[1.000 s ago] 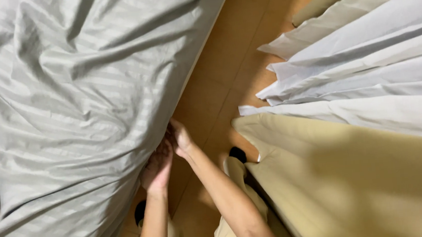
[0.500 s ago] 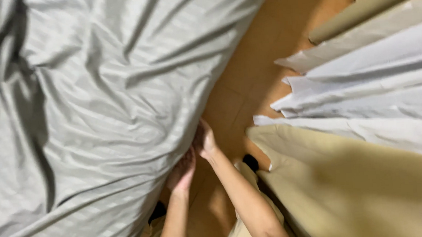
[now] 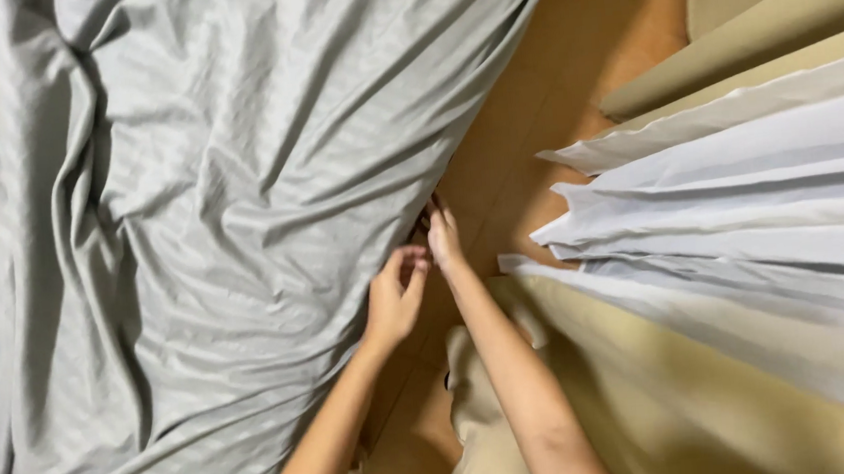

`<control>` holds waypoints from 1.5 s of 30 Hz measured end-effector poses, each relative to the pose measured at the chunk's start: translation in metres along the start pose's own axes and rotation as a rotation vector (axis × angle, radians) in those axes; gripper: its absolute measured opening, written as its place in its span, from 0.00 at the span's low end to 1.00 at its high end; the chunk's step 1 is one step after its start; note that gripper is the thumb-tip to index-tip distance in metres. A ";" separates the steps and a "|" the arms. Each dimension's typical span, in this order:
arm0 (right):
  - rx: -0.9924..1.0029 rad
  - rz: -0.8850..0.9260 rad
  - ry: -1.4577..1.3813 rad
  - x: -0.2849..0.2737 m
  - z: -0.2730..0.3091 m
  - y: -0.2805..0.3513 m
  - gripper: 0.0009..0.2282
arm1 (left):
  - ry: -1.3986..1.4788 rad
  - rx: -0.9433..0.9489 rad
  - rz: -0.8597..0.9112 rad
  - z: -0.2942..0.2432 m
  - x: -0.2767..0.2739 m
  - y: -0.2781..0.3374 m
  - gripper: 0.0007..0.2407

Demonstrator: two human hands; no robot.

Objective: Making a bed by spreading the sheet, tucking in edges, and arranging pillows and folded blankets.

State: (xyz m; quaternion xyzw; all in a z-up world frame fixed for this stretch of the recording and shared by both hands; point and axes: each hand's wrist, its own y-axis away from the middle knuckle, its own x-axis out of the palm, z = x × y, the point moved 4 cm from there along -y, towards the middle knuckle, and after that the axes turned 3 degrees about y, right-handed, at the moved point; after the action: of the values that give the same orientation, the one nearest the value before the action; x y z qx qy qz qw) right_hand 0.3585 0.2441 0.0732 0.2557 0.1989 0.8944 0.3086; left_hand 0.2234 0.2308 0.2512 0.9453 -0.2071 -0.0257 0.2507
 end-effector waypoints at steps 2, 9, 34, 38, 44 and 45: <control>-0.033 0.006 0.005 -0.001 0.048 -0.022 0.28 | -0.260 0.267 0.068 -0.080 0.020 -0.024 0.08; -0.196 0.065 0.099 0.002 0.158 -0.101 0.29 | -1.192 0.679 -0.253 -0.210 0.039 -0.157 0.27; 0.152 -0.324 0.408 -0.145 0.249 -0.446 0.25 | -1.309 0.292 -0.173 -0.307 0.001 -0.422 0.40; 0.116 -0.294 0.375 -0.151 0.276 -0.466 0.23 | -1.316 0.319 -0.181 -0.312 0.003 -0.425 0.41; -0.020 -0.374 0.739 -0.174 0.280 -0.495 0.25 | -1.270 0.157 -0.287 -0.343 0.040 -0.446 0.49; 0.037 -0.348 0.673 -0.175 0.272 -0.497 0.23 | -1.259 0.153 -0.299 -0.349 0.050 -0.452 0.51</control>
State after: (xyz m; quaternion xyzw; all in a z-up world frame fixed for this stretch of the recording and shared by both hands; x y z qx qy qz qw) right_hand 0.8586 0.5465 -0.0252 -0.0844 0.3457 0.8587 0.3688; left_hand 0.4929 0.7284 0.3395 0.7833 -0.1821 -0.5943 0.0070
